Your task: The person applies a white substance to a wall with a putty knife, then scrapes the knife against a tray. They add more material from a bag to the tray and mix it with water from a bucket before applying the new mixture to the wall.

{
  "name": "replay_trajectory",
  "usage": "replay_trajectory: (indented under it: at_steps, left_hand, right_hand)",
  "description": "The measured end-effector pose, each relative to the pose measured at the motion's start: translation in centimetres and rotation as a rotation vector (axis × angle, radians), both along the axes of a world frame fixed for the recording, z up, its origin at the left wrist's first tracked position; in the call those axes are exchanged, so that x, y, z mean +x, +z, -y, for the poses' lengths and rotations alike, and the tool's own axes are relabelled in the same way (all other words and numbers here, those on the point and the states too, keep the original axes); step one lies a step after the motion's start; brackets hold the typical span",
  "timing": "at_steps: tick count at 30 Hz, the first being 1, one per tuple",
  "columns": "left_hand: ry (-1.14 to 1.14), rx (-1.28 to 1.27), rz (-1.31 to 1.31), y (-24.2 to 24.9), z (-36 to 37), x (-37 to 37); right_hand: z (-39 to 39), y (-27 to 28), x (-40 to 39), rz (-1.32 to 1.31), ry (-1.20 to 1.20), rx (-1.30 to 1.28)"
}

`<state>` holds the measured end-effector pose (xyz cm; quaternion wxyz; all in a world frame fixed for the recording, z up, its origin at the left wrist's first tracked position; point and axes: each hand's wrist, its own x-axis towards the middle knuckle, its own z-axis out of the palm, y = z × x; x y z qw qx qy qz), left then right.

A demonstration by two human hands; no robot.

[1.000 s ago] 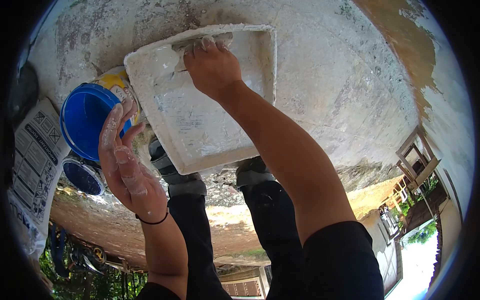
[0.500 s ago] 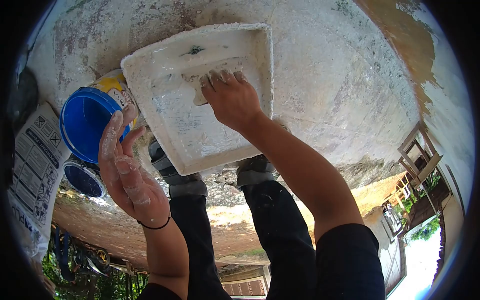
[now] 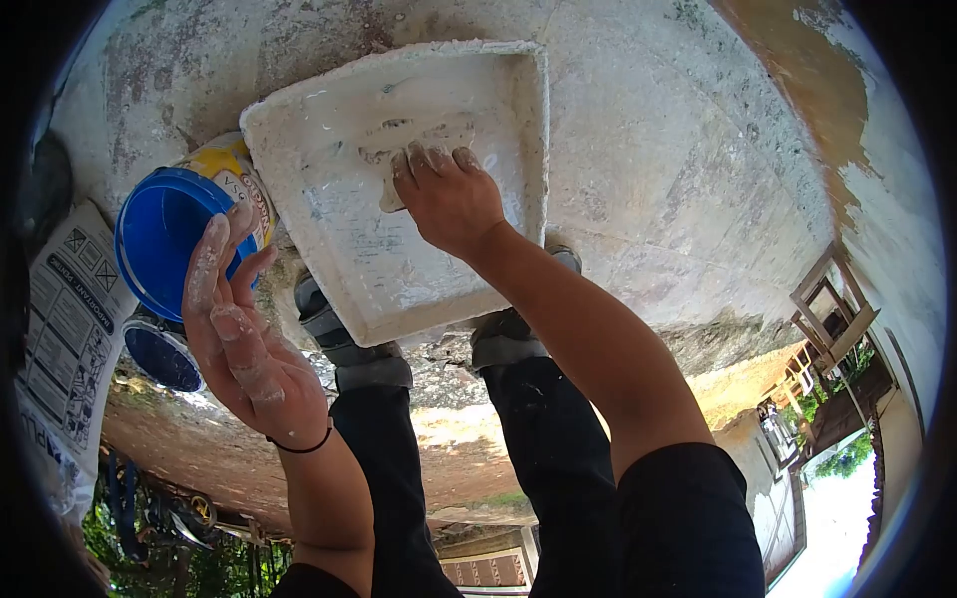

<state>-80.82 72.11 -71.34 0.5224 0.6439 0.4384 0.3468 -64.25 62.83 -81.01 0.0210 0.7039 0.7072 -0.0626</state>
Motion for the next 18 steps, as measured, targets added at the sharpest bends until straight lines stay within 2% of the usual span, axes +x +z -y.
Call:
replay_trajectory:
  at_steps: [3, 9, 11, 18]
  left_hand:
    - [0.006, 0.0, 0.009, -0.1, 0.0, -0.1]
    - [0.077, -0.035, 0.048, -0.2, -0.2, -0.3]
    - [0.125, -0.069, 0.075, -0.3, -0.3, -0.4]
    - [0.15, -0.026, 0.058, -0.5, -0.3, -0.3]
  right_hand:
    - [-0.1, -0.6, -0.1, -0.013, 0.042, -0.035]
    - [-1.4, -0.6, 0.0, -0.033, -0.041, -0.073]
    - [-1.7, 0.5, -0.5, 0.012, 0.032, -0.024]
    - [-7.2, -1.4, -1.2, -0.058, -0.012, 0.107]
